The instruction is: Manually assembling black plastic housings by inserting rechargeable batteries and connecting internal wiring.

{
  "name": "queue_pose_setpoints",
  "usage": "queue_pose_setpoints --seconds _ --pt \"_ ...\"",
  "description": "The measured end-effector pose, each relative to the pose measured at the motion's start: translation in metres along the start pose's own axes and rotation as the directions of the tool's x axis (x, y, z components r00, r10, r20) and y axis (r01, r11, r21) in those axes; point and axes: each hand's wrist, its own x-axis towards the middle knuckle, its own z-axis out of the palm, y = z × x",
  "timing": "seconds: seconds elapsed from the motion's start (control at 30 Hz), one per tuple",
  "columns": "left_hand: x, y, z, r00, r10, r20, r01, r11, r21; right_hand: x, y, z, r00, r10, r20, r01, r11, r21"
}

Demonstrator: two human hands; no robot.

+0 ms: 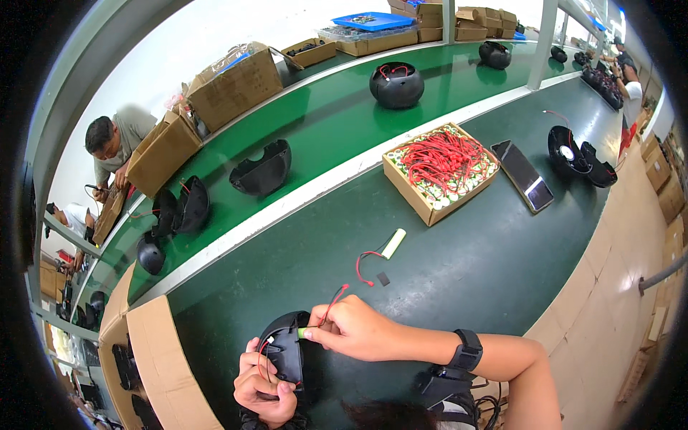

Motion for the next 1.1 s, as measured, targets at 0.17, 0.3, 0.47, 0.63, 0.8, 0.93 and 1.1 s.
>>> queue_pose_setpoints --seconds 0.17,0.3,0.47,0.63,0.8,0.93,1.1 --pt "0.003 -0.002 -0.008 0.993 0.077 0.084 -0.076 0.997 -0.017 -0.002 -0.001 0.000 0.998 0.056 0.007 -0.056 0.997 0.048" --pt "0.003 -0.002 -0.015 0.966 0.160 0.204 -0.146 0.986 -0.084 0.002 0.005 0.005 0.997 0.045 0.066 -0.059 0.972 0.227" --pt "0.004 -0.002 0.003 0.999 0.002 0.032 -0.003 0.999 0.032 0.009 0.012 -0.016 0.996 -0.038 0.086 0.041 0.998 -0.039" --pt "0.002 0.001 -0.009 1.000 -0.010 0.025 0.010 1.000 -0.016 0.016 0.017 -0.020 0.902 -0.413 0.123 0.412 0.910 0.035" --pt "0.002 -0.002 -0.004 0.998 -0.004 0.062 0.006 0.999 -0.038 0.020 0.030 -0.017 0.916 -0.326 0.235 0.286 0.940 0.187" --pt "-0.004 0.004 -0.003 1.000 -0.006 -0.002 0.006 0.999 -0.031 0.017 0.028 -0.008 0.945 -0.280 0.170 0.271 0.960 0.073" --pt "-0.002 0.010 0.003 0.999 -0.044 0.025 0.043 0.998 0.054 0.018 0.017 -0.006 0.903 -0.418 0.106 0.430 0.882 -0.193"
